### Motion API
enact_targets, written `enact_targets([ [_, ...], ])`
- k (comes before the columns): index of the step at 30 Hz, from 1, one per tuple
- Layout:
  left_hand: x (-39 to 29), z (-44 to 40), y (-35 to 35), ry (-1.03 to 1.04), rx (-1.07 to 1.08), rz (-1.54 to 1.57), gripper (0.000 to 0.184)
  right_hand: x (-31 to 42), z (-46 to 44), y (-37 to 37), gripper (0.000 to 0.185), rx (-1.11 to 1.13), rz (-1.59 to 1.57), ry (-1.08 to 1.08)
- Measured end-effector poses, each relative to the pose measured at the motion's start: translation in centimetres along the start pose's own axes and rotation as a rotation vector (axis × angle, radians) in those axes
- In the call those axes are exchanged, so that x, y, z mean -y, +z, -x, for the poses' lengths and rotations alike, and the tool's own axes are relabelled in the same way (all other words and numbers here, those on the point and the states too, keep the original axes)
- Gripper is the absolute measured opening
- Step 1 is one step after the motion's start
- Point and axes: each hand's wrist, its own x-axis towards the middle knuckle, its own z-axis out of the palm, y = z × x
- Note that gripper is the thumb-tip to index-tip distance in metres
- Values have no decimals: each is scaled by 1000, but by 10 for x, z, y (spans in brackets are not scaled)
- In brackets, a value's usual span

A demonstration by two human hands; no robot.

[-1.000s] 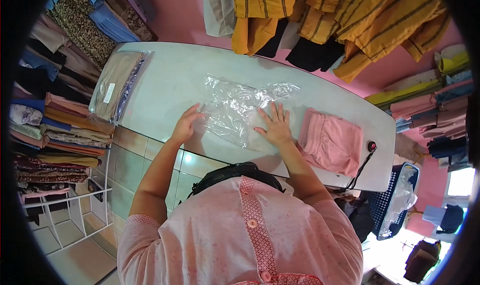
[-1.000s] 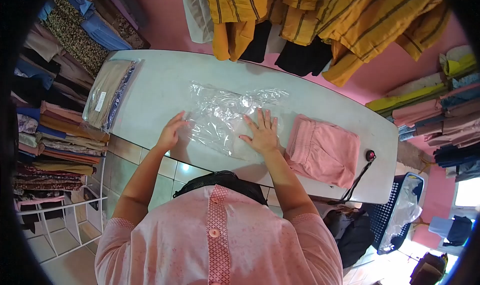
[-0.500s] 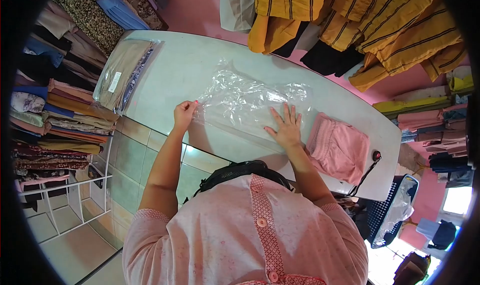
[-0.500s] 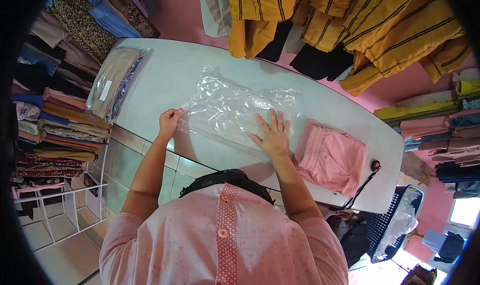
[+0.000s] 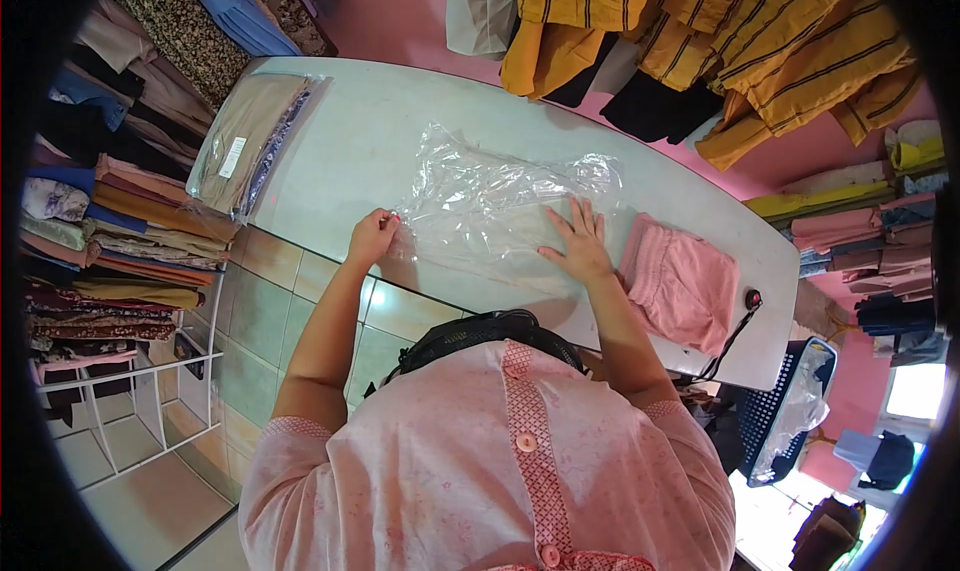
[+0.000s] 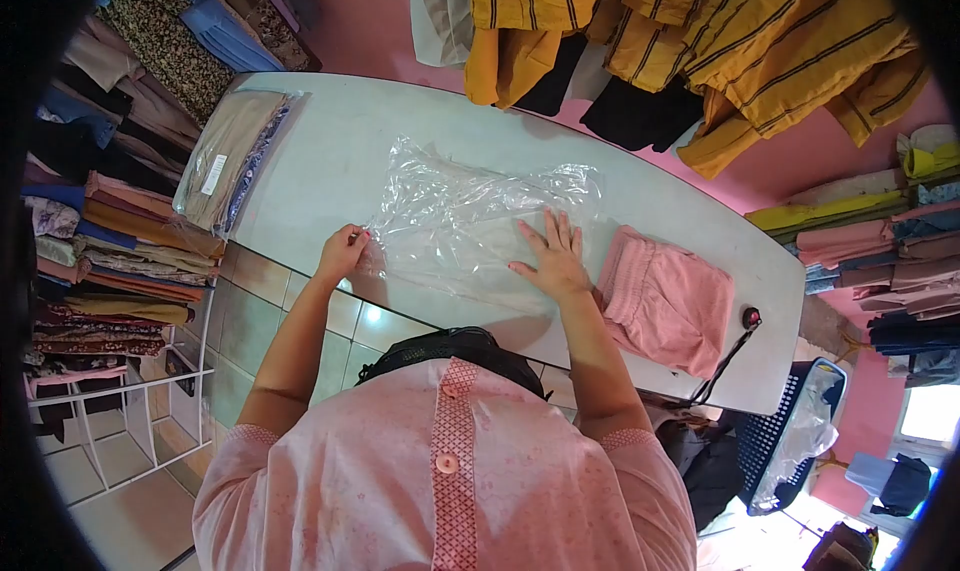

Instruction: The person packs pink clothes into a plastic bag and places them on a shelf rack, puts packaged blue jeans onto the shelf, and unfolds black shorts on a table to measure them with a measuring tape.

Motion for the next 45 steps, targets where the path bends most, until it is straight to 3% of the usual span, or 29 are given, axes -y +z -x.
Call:
enact_targets([
  [2, -14, 3, -16, 1, 87, -99, 35, 2, 0, -4, 69, -23, -20, -10],
  [5, -55, 5, -34, -50, 51, -241, 42, 17, 4, -19, 66, -73, 64, -34],
  [11, -66, -54, -6, 45, -173, 33, 52, 27, 9, -14, 57, -28, 132, 29],
  [14, -79, -80, 11, -21, -125, 137, 56, 36, 14, -5, 60, -40, 64, 26],
  [17, -89, -102, 26, -209, -47, 405, 49, 53, 25, -8, 64, -25, 100, -30],
  [20, -82, -113, 37, -99, -68, 476, 33, 47, 34, 4, 68, 13, 119, -41],
  [23, -54, -135, 47, -95, -81, 757, 24, 41, 37, 11, 70, 33, 102, -28],
  [26, -53, -135, 39, -38, -218, 761, 15, 41, 38, 7, 70, 75, 93, -17],
  [29, -74, -119, 23, -78, -210, 390, 18, 41, 36, 4, 66, 105, 73, -17],
  [32, -95, -102, 14, 75, -430, 272, 22, 40, 33, -7, 59, 142, 36, -23],
  [35, -108, -61, -4, 518, -589, -5, 30, 20, 18, -13, 51, 85, -219, 18],
  [37, -103, -28, 5, 537, -383, -142, 34, 9, 1, -13, 44, -73, -546, 120],
  [38, -101, -15, 10, 542, -278, -208, 37, 8, -10, -13, 37, -223, -398, 78],
  [41, -92, 3, 28, 536, -180, -289, 40, 6, -45, -21, 44, -174, -57, -76],
  [44, -75, -1, 35, 482, -156, -440, 63, -4, -63, -7, 53, -70, 161, -122],
  [45, -73, 0, 34, 455, -162, -455, 69, -6, -66, -7, 55, 14, 183, -45],
])
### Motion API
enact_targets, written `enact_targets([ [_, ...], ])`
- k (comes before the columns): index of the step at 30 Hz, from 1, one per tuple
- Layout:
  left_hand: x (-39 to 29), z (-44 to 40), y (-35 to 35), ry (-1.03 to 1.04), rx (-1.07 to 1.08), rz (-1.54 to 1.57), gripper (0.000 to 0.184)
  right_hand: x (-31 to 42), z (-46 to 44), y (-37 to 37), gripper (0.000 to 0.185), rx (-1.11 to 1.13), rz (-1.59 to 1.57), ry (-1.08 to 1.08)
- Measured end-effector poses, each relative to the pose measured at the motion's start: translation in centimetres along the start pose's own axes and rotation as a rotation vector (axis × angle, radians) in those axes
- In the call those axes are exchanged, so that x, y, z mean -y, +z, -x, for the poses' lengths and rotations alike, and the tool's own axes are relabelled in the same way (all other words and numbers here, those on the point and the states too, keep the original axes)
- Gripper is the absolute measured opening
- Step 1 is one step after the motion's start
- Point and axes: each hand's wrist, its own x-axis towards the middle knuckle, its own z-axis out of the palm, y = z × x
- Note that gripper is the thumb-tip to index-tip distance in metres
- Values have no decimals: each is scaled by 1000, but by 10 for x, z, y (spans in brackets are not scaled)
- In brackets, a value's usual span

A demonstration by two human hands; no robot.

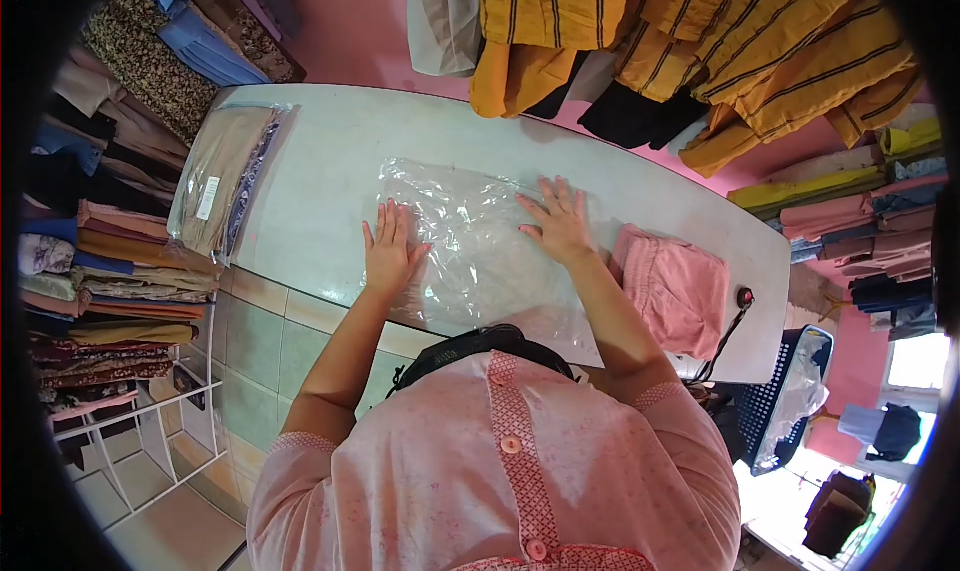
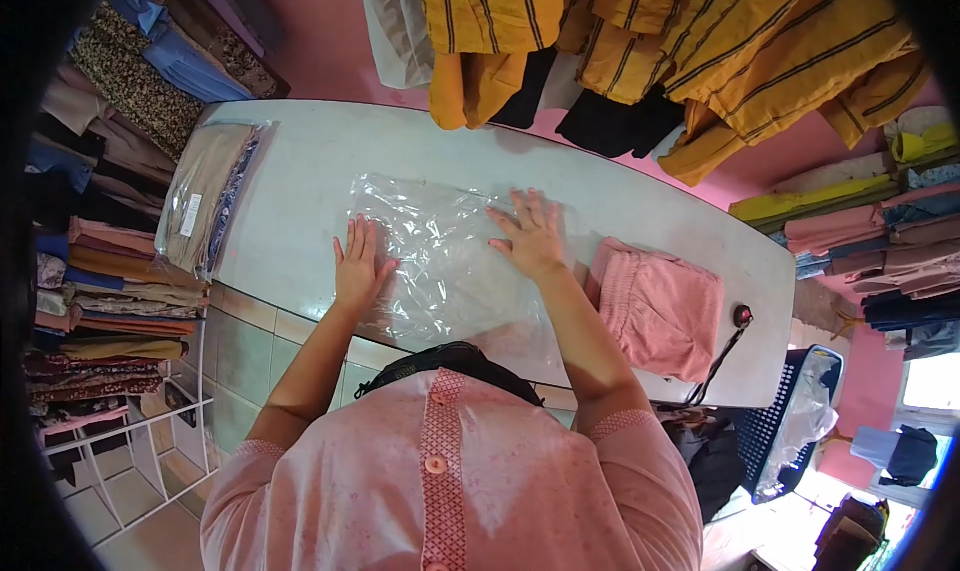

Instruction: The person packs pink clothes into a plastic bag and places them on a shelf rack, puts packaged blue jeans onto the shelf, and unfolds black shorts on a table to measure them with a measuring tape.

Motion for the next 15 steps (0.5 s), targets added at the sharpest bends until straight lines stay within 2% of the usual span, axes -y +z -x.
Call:
enact_targets([
  [2, 6, 2, -1, -45, 102, -60, 79, -6, -1, 0, 60, 187, 38, 135],
  [3, 9, 3, -2, -68, 155, -90, 84, -9, 0, 2, 61, 178, 41, 132],
  [9, 7, 2, -7, -90, 165, -43, 85, -13, 1, 6, 62, 170, 30, 131],
  [14, 25, 6, -6, -31, -14, 142, 55, -16, -6, -2, 58, 221, -81, 168],
  [15, 25, 6, -11, -18, -59, 179, 49, -13, -9, -1, 57, 160, -33, 169],
])
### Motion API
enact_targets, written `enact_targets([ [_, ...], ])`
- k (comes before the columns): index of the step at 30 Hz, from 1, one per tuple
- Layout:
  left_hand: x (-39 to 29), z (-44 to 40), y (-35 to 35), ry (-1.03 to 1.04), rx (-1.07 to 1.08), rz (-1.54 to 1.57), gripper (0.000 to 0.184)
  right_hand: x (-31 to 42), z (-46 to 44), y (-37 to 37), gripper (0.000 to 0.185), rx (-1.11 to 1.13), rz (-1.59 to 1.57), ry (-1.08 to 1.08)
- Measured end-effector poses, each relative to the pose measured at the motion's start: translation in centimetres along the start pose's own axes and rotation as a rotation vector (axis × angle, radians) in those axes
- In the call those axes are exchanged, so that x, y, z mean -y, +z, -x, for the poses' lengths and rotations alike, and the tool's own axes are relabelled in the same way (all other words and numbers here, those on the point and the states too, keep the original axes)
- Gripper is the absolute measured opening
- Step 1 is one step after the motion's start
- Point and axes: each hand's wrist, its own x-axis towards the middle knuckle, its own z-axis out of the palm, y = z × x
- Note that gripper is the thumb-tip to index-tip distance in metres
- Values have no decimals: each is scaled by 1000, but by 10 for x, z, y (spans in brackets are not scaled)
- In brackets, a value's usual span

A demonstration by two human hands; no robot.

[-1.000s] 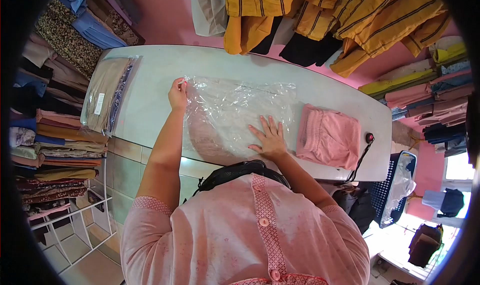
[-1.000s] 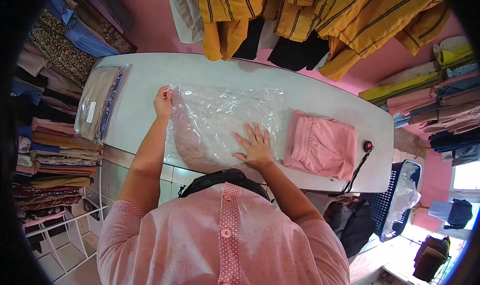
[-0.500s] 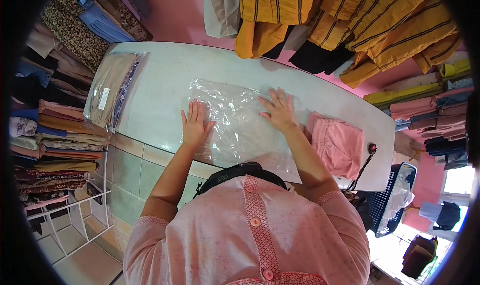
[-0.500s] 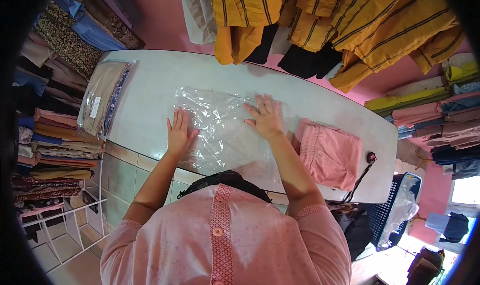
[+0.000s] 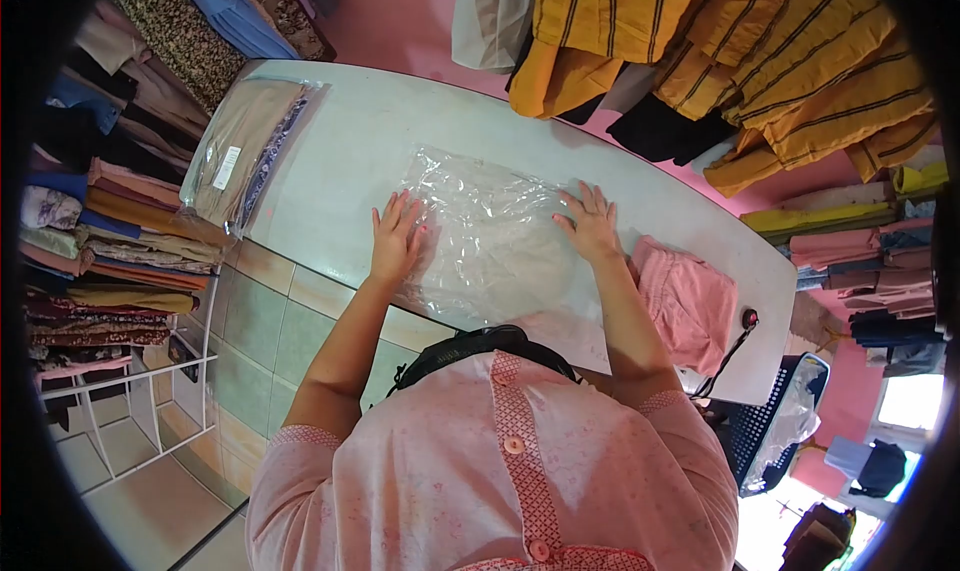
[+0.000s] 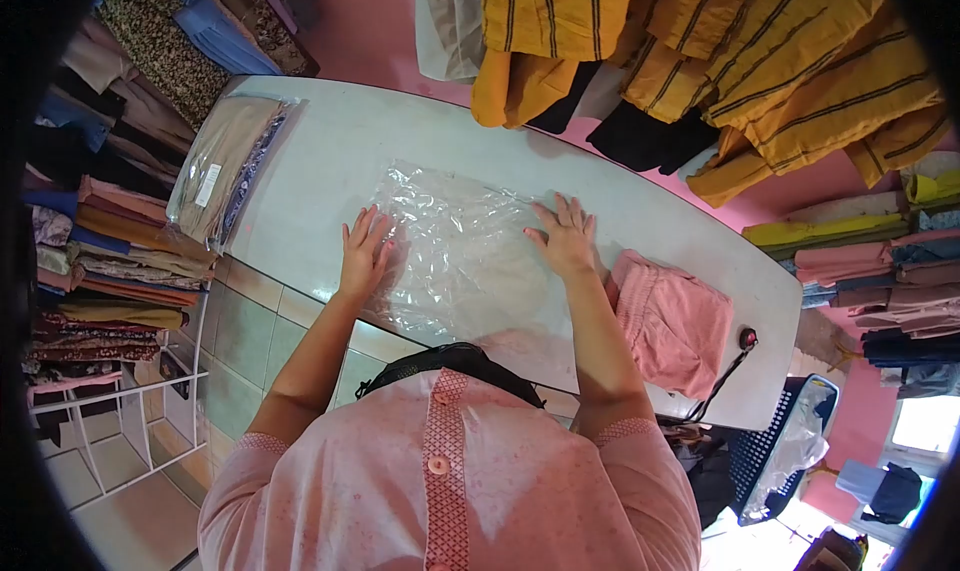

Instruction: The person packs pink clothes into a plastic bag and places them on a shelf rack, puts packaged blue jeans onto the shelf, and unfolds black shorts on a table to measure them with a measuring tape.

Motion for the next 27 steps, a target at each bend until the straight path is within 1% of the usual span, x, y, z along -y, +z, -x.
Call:
enact_targets([
  [2, -5, 6, -9, 48, -19, 3, 44, 8, -6, 4, 56, -125, 85, 10],
  [3, -9, 9, -14, 72, -28, 3, 42, 13, -9, 7, 56, -163, 51, -78],
  [5, -11, 18, -15, 83, 1, -6, 45, 26, -15, 14, 58, -238, -23, -256],
  [8, -7, 35, -11, 50, 51, -58, 54, 40, -16, 22, 58, -122, 86, -286],
  [12, 0, 53, -4, -25, 180, -179, 72, 17, -13, 20, 60, -43, 63, -160],
  [14, -6, 45, -6, -37, 237, -189, 74, 12, -12, 7, 59, 26, 62, -141],
  [15, -10, 41, -6, -43, 266, -194, 76, 11, -13, 5, 57, 21, 15, -127],
  [17, -13, 38, -5, 2, 225, -189, 75, 10, -22, 1, 53, 2, -76, -99],
  [20, -15, 36, -7, 101, 168, -156, 73, 18, -51, 20, 45, -335, -257, -124],
  [21, -14, 38, -4, 130, 167, -120, 72, 30, -55, 18, 43, -351, -299, -213],
  [23, -13, 42, -2, 166, 179, -84, 70, 76, -60, 11, 39, -382, -385, -394],
  [25, -13, 45, -2, 183, 205, -86, 68, 121, -50, 13, 43, -150, -349, -683],
  [27, -12, 45, -3, 178, 216, -95, 67, 150, -42, 25, 49, -89, -162, -1005],
])
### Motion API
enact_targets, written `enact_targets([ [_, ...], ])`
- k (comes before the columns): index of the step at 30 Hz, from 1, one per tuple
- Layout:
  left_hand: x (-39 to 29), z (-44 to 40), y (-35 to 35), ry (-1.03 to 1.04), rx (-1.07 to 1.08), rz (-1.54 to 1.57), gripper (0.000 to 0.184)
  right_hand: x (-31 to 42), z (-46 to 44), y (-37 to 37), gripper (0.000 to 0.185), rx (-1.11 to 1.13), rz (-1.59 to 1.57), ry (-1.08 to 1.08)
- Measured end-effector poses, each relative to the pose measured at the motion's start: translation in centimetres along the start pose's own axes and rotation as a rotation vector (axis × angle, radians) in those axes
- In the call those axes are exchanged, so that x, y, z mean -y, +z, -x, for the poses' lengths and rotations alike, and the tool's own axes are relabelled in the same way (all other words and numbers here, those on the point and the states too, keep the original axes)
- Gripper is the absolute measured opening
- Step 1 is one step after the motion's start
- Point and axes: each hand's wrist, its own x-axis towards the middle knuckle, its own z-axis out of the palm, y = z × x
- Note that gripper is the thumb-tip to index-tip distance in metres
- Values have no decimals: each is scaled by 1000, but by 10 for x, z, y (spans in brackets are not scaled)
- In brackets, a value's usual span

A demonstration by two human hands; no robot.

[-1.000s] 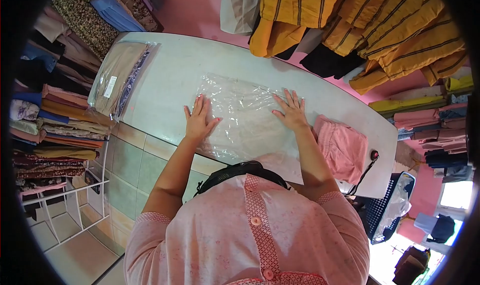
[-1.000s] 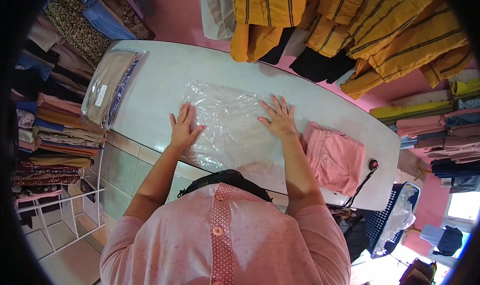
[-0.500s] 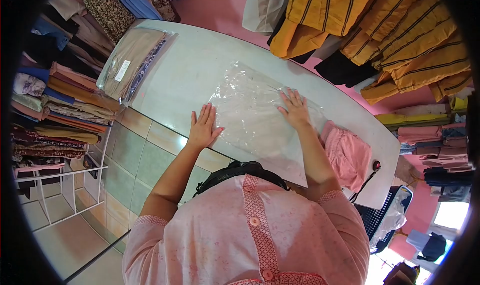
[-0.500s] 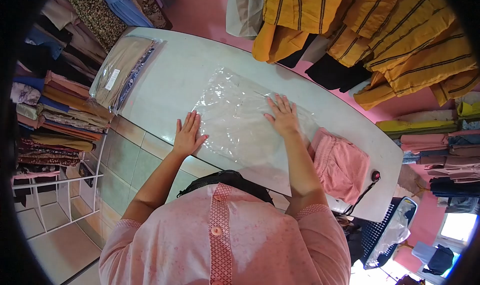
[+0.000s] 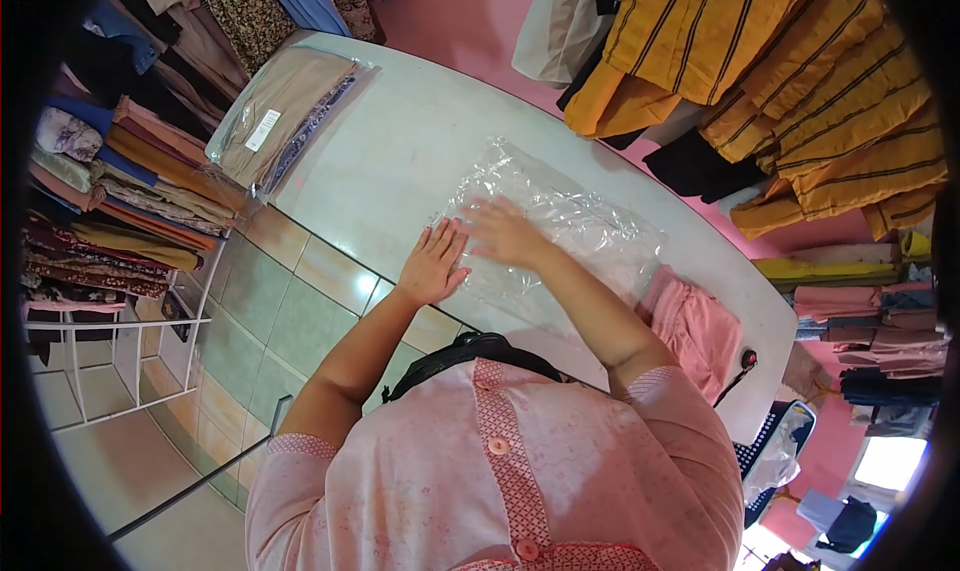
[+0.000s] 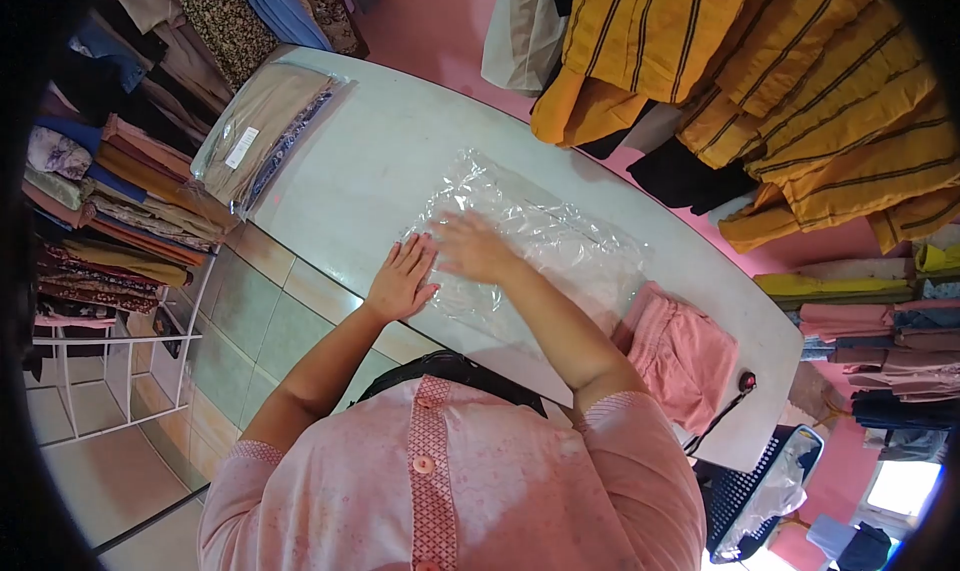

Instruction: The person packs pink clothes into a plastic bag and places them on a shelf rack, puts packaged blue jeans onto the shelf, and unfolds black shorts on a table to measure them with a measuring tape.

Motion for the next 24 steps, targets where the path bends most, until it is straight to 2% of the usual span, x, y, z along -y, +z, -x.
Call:
enact_targets([
  [3, 0, 1, 1, -8, -1, 19, 67, -7, -13, 4, 53, 166, 26, -5],
  [7, 0, -1, -3, -12, -5, 40, 68, -51, -28, -7, 51, 169, 158, 211],
  [11, -1, -5, -7, -34, 19, 50, 68, -99, -32, -14, 52, 97, 158, 411],
  [14, -2, -5, -8, -48, 39, 43, 69, -74, -49, -23, 55, 105, 270, 442],
  [17, 0, -6, -6, -49, 33, 39, 69, -38, -49, -6, 58, 147, 91, 6],
  [20, -1, -7, -7, -53, 39, 37, 69, -45, -47, 6, 59, 91, 30, 8],
  [21, 0, -7, -6, -56, 44, 34, 69, -59, -47, 12, 59, 35, -59, 107],
  [24, -2, -5, -7, -62, 52, 39, 69, -80, -50, -18, 61, 111, 158, 372],
])
